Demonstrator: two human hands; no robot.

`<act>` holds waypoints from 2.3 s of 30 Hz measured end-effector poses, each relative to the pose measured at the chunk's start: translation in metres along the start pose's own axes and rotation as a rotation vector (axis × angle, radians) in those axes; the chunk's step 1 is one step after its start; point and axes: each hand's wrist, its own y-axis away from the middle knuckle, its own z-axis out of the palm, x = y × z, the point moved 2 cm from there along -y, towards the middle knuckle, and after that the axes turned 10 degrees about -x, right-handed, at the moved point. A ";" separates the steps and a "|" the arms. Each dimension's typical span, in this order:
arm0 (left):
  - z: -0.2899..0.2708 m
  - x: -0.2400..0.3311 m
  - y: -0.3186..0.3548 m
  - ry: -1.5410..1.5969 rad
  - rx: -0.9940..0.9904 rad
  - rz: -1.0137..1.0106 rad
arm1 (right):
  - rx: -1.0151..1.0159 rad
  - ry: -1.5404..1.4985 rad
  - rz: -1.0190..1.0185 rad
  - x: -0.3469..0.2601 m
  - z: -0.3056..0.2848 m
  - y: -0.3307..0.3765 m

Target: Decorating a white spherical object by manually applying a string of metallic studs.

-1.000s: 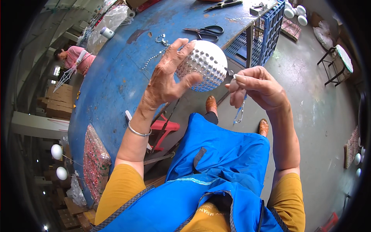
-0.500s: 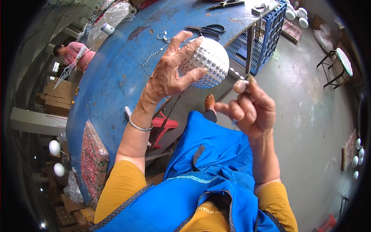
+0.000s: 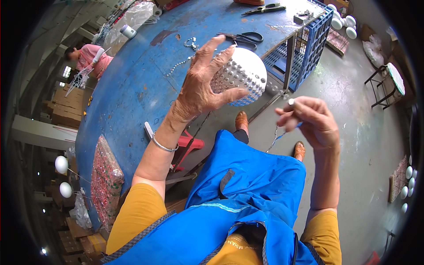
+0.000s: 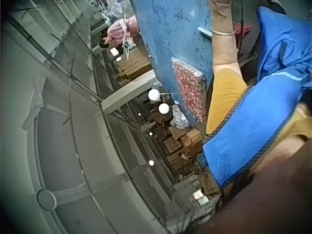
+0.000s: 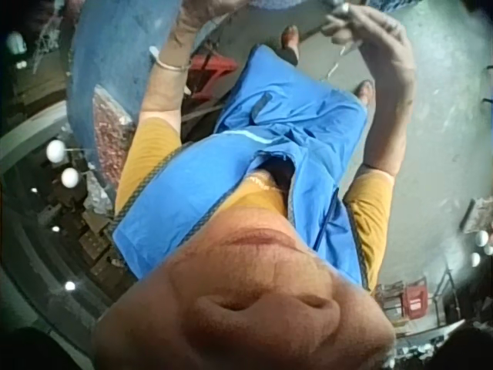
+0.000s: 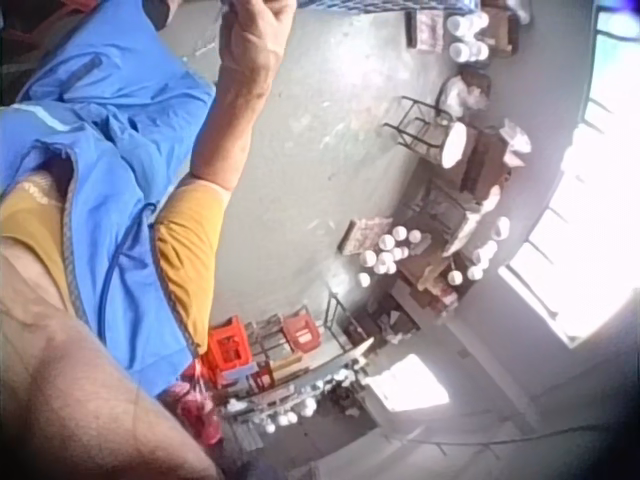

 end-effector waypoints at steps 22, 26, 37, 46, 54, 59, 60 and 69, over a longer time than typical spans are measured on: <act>0.007 0.006 -0.005 0.011 0.034 0.044 | 0.599 1.944 -0.920 -0.045 0.031 0.003; 0.008 0.011 -0.008 -0.105 0.016 0.062 | 0.591 2.040 -0.955 -0.044 0.015 0.005; -0.013 0.001 0.000 -0.080 -0.069 0.036 | 0.765 1.844 -0.790 0.034 0.012 0.004; 0.006 -0.003 0.003 0.042 0.024 0.015 | 0.611 1.567 -0.858 -0.010 0.056 -0.004; -0.002 -0.009 0.007 0.478 0.032 -0.088 | 0.620 1.615 -0.803 0.014 0.052 0.008; 0.001 -0.009 0.011 0.366 0.074 0.007 | 0.597 1.524 -0.741 -0.011 0.074 0.002; 0.000 -0.006 0.009 0.279 0.046 0.030 | 0.591 1.528 -0.739 -0.010 0.074 0.004; -0.010 -0.008 0.002 0.284 -0.022 0.043 | 0.646 1.089 -0.590 0.018 0.054 0.007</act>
